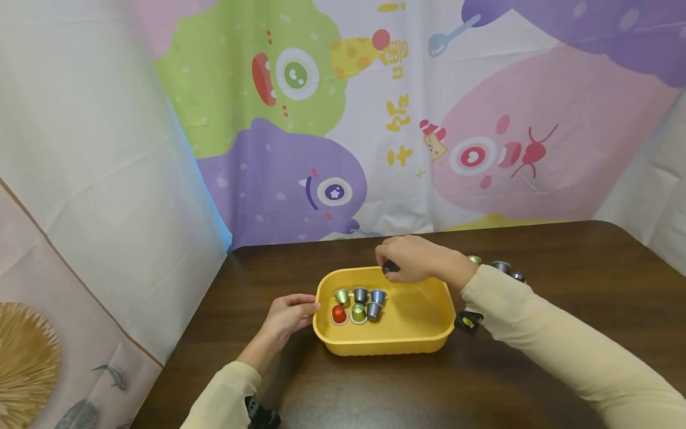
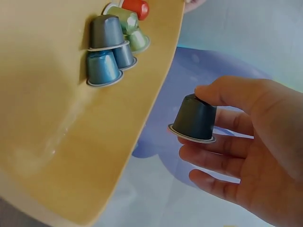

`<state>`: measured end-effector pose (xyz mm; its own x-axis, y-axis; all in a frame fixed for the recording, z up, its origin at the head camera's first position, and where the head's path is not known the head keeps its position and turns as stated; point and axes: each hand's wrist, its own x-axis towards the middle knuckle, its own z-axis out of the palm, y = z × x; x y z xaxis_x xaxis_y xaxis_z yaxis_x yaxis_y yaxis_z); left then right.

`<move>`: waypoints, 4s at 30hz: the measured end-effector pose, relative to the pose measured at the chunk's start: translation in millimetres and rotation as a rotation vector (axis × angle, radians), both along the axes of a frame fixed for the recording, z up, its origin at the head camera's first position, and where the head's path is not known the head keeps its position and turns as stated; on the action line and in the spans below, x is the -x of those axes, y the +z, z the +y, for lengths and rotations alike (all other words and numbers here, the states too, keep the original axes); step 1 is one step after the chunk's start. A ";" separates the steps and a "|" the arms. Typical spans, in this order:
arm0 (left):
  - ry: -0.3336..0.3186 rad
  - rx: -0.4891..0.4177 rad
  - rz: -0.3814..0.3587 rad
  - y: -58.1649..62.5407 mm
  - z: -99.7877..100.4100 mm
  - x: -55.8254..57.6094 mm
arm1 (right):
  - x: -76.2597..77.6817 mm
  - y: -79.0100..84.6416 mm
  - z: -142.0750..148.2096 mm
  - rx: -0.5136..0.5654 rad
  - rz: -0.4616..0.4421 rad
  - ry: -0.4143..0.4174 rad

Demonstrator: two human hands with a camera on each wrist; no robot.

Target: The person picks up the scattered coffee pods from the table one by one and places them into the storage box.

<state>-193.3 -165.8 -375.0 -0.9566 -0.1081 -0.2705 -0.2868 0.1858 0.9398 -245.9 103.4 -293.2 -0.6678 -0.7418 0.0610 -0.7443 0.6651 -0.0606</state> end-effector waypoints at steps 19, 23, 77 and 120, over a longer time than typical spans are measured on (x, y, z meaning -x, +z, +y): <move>-0.003 0.000 -0.003 -0.3 0.0 -0.8 | 11.3 -19.8 -21.8 -0.189 -0.219 -0.017; 0.002 0.000 -0.009 0.0 -0.4 0.0 | 14.4 -23.2 -28.0 -0.236 -0.213 -0.033; 0.001 -0.014 -0.001 -0.3 -0.3 2.7 | 6.7 -11.2 45.8 0.054 -0.128 -0.018; -0.016 -0.029 0.008 -2.8 -2.6 3.2 | -7.7 -73.3 188.0 0.152 0.410 -0.236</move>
